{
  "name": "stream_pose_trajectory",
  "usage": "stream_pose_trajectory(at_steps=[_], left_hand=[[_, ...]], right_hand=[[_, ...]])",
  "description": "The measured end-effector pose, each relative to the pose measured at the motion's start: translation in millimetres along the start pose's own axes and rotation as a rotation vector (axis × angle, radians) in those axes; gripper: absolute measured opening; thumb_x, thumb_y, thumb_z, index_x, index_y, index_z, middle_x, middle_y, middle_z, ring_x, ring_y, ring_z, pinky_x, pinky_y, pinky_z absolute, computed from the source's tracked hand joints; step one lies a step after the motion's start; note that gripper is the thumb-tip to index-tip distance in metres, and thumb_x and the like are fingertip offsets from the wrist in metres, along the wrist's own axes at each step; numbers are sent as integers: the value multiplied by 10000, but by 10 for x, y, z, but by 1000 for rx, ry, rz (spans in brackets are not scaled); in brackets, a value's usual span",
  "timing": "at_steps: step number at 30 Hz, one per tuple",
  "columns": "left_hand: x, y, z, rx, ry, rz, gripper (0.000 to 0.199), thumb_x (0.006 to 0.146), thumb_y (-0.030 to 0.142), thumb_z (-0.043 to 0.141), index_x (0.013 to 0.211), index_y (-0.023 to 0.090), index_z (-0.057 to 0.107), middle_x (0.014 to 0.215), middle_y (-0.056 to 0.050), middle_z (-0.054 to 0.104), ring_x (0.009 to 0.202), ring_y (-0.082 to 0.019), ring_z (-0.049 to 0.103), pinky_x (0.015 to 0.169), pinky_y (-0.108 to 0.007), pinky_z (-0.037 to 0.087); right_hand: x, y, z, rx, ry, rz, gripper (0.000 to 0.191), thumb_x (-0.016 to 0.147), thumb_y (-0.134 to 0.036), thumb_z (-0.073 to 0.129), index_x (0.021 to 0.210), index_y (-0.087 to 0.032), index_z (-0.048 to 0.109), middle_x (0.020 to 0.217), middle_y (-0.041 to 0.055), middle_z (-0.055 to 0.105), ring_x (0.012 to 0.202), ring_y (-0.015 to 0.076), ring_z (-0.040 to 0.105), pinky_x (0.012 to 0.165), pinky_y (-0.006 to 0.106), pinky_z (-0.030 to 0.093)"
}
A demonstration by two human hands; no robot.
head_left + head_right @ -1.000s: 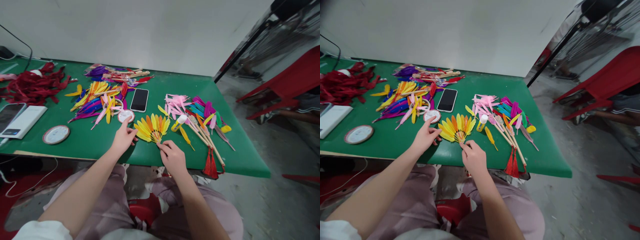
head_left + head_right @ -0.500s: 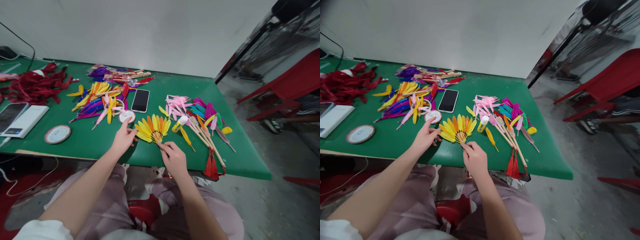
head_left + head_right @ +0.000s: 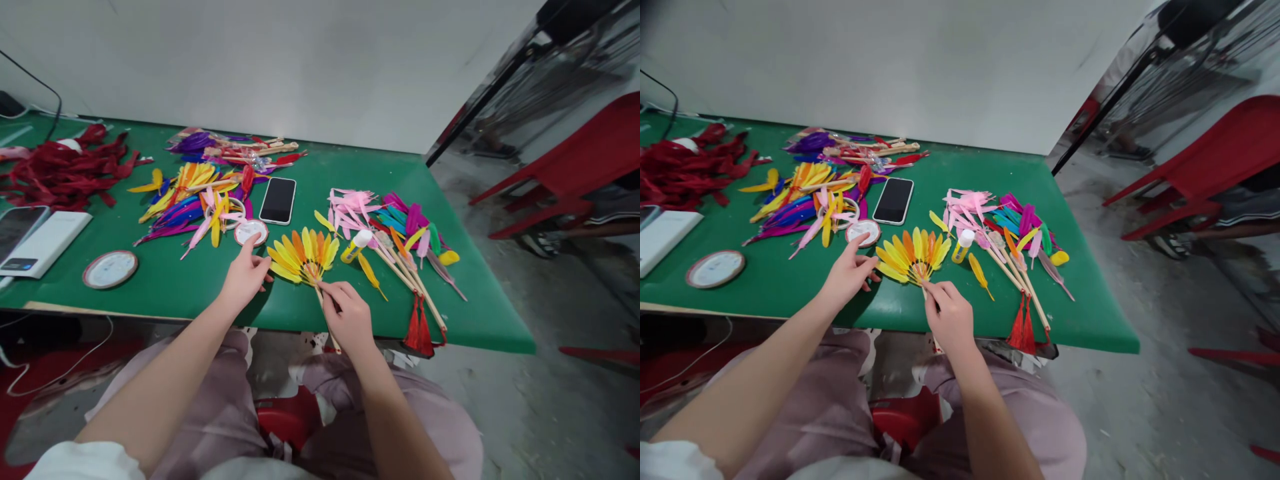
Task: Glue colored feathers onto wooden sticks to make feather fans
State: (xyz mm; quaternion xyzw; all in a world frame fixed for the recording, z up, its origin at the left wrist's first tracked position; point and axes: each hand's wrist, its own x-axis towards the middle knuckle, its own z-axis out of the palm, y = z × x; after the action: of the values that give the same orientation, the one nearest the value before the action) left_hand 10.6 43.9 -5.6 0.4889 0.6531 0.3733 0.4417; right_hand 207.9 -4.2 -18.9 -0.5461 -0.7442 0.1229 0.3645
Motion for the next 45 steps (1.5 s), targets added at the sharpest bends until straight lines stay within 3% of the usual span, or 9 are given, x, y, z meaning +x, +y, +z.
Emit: stream_pose_trajectory(at_steps=[4,9,13,16,21,25,30,37,45], left_hand=[[6,-8,6,-2,-4,-1,603,755,267,468,1309,273,231,704,21,547,519,-98,590,355,-138,407],[-8,9,-11,57,9,6,594,765,274,458,1311,261,224,719,14,575,511,-94,586,377,-144,398],[-87,50,-97,251,125,70,485,772,313,456,1234,242,325,641,44,576,473,-98,567,433,-175,393],[-197,73,-150,365,188,114,284,775,373,454,1014,222,484,520,70,523,439,-101,544,470,-192,378],[-442,42,-41,224,-135,29,400,786,483,396,563,175,518,368,43,441,360,-96,482,403,-188,343],[-569,41,114,-59,-358,-145,359,776,476,433,820,162,600,569,-5,584,471,-121,575,348,-172,357],[-549,124,161,-387,-331,-298,347,780,401,493,1028,164,546,852,-69,631,601,-121,624,439,-197,471],[-484,116,193,-639,-282,-194,286,723,389,590,858,138,579,847,-74,662,743,-138,629,617,-227,512],[-600,218,184,-626,-288,-38,237,708,353,614,721,122,561,708,-36,658,625,-111,619,593,-212,501]], right_hand=[[-143,-84,-169,-20,34,131,217,832,-289,452,739,-174,611,633,8,577,536,98,499,547,201,390],[-448,-149,-333,-140,-129,436,463,816,-476,424,446,-198,450,379,-33,440,371,90,396,422,216,276],[-529,-142,-265,161,-279,622,431,799,-503,428,534,-193,568,452,-3,554,454,120,509,456,212,335],[-524,-148,-175,458,-305,737,394,755,-506,488,598,-165,610,430,-11,522,408,109,462,404,209,314],[-540,-244,-67,705,-258,867,383,702,-503,551,619,-134,614,384,-49,421,337,51,294,348,184,179],[-541,-406,22,726,-169,865,361,687,-486,566,619,-136,618,392,-47,419,343,46,290,344,176,166],[-498,-564,146,729,-148,820,340,691,-483,560,643,-155,637,406,-45,430,339,53,323,339,177,224],[-511,-647,217,664,-101,726,299,713,-423,543,632,-152,639,501,-11,531,416,84,455,411,192,364],[-610,-656,209,548,-122,572,236,751,-361,538,661,-166,637,513,-11,566,447,92,502,454,192,400]])
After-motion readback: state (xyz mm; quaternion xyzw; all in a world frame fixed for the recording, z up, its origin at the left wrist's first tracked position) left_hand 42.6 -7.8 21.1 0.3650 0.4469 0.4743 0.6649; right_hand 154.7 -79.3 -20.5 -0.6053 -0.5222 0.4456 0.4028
